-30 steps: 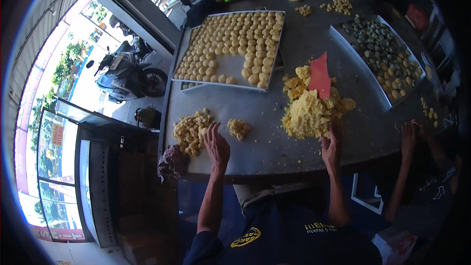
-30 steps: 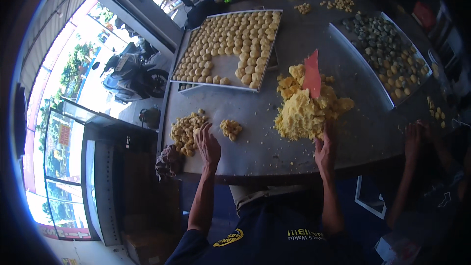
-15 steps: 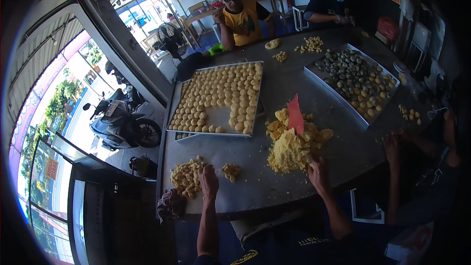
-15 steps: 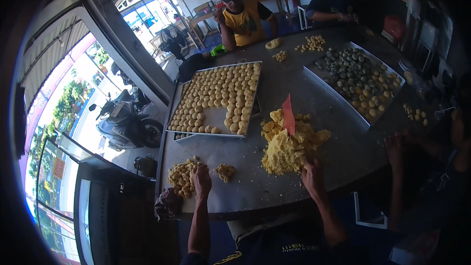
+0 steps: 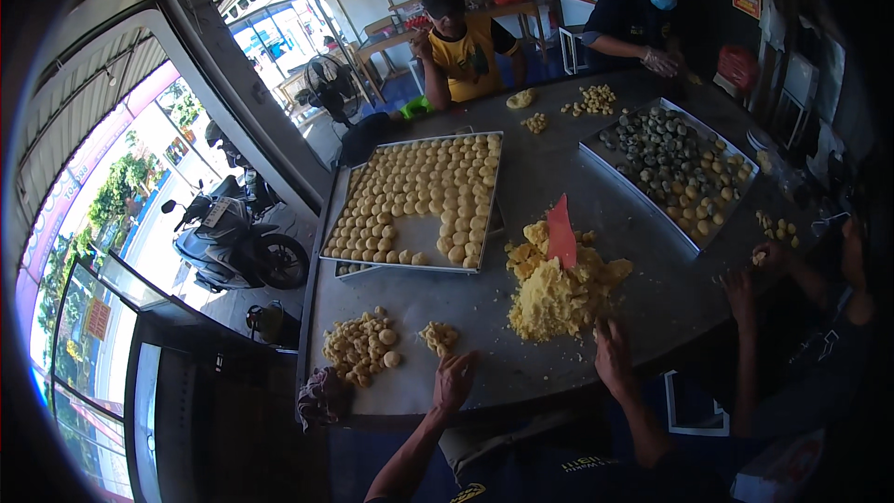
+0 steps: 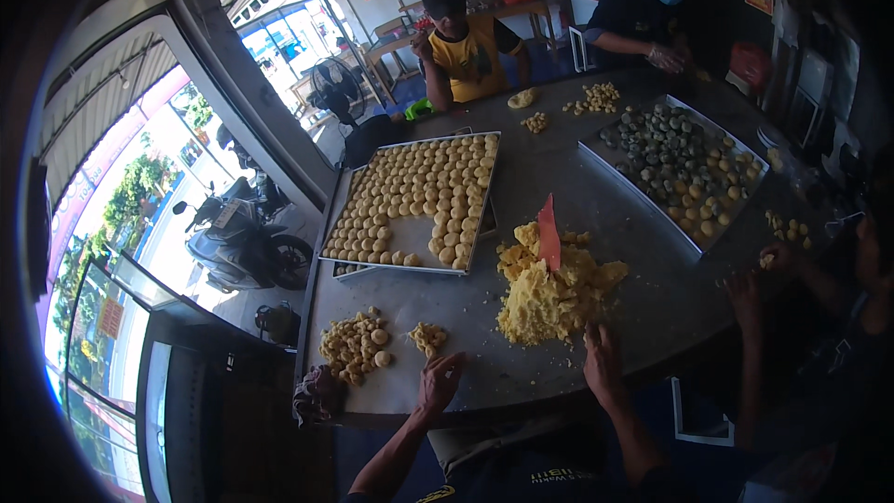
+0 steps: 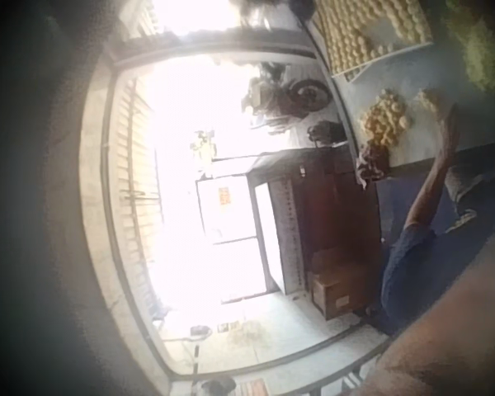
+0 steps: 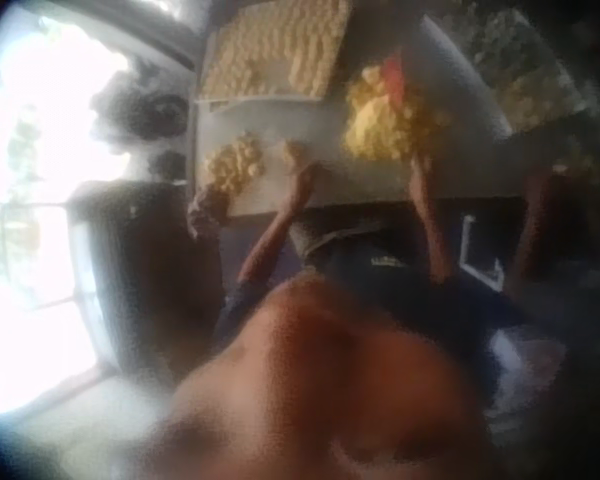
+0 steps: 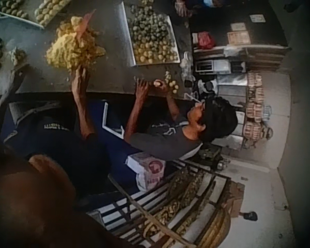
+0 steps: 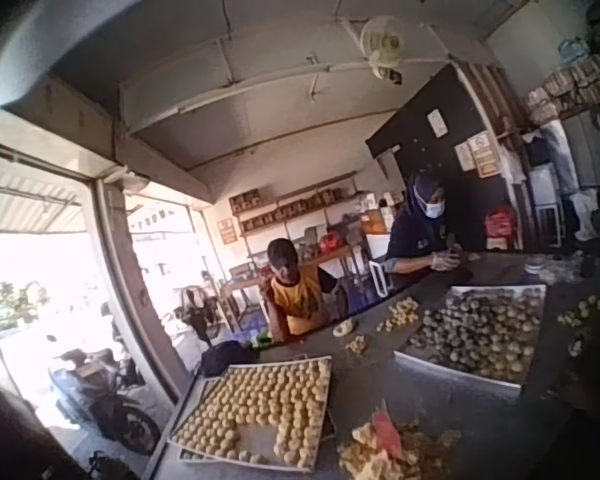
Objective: The person shapes small portions of yellow filling and dough into balls by hand and arranges them onto a metal tray.
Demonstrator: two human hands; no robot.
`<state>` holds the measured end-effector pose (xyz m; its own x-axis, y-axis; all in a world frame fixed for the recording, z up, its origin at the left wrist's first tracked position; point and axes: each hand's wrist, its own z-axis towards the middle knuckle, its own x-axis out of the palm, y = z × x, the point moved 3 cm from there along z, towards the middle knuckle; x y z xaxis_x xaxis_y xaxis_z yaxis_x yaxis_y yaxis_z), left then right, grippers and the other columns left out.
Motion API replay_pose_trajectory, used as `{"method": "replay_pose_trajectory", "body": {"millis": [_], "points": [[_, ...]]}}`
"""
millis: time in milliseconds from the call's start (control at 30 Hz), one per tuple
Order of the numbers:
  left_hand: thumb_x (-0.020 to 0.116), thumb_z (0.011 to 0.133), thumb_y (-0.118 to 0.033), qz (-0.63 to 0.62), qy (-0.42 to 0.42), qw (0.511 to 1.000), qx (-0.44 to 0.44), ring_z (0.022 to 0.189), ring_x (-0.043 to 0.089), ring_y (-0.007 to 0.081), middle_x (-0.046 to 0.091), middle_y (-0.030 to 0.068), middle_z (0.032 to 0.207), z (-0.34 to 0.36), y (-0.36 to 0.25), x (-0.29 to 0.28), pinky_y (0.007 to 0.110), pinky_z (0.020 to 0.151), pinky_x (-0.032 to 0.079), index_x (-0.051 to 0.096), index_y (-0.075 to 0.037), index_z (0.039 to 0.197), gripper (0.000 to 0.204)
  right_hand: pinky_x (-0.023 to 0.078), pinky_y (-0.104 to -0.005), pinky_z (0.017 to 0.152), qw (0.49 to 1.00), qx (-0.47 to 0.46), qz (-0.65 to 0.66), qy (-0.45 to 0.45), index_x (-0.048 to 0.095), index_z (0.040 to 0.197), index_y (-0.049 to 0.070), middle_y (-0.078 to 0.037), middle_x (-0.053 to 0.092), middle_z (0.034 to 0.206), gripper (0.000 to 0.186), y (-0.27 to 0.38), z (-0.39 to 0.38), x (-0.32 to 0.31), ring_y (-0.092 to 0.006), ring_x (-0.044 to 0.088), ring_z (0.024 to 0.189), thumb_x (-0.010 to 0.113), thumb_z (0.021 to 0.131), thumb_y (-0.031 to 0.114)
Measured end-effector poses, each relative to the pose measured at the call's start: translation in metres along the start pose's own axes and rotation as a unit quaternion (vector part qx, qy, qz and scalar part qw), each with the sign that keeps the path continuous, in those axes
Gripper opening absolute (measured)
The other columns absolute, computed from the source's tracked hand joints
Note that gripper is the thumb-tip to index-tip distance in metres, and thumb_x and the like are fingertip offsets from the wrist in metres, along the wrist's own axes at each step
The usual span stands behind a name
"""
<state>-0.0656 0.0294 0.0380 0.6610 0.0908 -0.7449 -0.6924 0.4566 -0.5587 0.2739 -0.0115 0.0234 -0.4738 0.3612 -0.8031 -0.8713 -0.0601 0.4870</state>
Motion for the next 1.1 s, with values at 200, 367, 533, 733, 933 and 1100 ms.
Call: {"method": "replay_pose_trajectory", "body": {"millis": [200,367,533,733,933,1100], "points": [[0.064,0.089,-0.027,0.177,0.032,0.984,0.004,0.102,0.059,0.0313,0.066,0.0157,0.113,-0.001,-0.031,0.002,0.041,0.086,0.046,0.065,-0.003,0.109,0.031,0.043,-0.0461,0.094,0.998,0.048,0.045,-0.020,0.052,0.130,0.001,-0.024,0.052,0.122,0.044,-0.021,0.024,0.014,-0.0426,0.051,0.110,0.060,0.086,-0.002],[0.065,0.086,-0.030,0.273,-0.030,0.962,0.001,0.097,0.052,0.0338,0.059,0.0129,0.101,0.065,-0.015,0.010,0.046,0.080,0.040,0.063,-0.005,0.094,0.026,0.043,-0.0485,0.095,0.994,-0.003,-0.075,-0.081,0.052,0.131,-0.002,-0.024,0.052,0.122,0.045,0.016,0.016,-0.004,-0.0436,0.051,0.111,0.060,0.087,0.000],[0.062,0.085,-0.030,0.218,-0.049,0.974,0.047,0.094,0.048,0.0326,0.052,0.0129,0.100,0.069,0.016,0.045,0.049,0.081,0.035,0.058,-0.006,0.095,0.026,0.045,-0.0446,0.095,1.000,0.001,0.015,-0.016,0.056,0.129,-0.002,-0.023,0.057,0.120,0.039,0.005,0.014,-0.001,-0.0422,0.054,0.111,0.058,0.089,0.001],[0.060,0.085,-0.029,0.236,-0.007,0.970,0.057,0.099,0.047,0.0324,0.050,0.0139,0.104,0.053,0.002,0.045,0.050,0.084,0.032,0.055,-0.005,0.101,0.029,0.049,-0.0435,0.087,0.996,0.023,0.086,-0.016,0.064,0.115,-0.004,-0.023,0.063,0.109,0.030,-0.001,0.021,0.000,-0.0409,0.060,0.101,0.060,0.085,-0.002],[0.060,0.085,-0.028,0.225,-0.044,0.973,-0.021,0.100,0.047,0.0317,0.050,0.0133,0.105,0.050,-0.008,0.041,0.050,0.084,0.032,0.057,-0.006,0.105,0.030,0.049,-0.0470,0.083,0.999,-0.023,0.004,0.032,0.066,0.110,-0.004,-0.024,0.063,0.102,0.029,-0.009,0.031,0.001,-0.0418,0.060,0.096,0.061,0.081,-0.006],[0.061,0.085,-0.025,0.258,-0.045,0.965,-0.031,0.102,0.047,0.0318,0.051,0.0127,0.107,-0.006,-0.033,0.014,0.050,0.086,0.033,0.057,-0.007,0.113,0.034,0.046,-0.0459,0.095,1.000,-0.003,-0.013,0.009,0.051,0.132,-0.002,-0.028,0.055,0.123,0.051,-0.006,0.021,-0.013,-0.0446,0.055,0.112,0.057,0.082,-0.008]]}}
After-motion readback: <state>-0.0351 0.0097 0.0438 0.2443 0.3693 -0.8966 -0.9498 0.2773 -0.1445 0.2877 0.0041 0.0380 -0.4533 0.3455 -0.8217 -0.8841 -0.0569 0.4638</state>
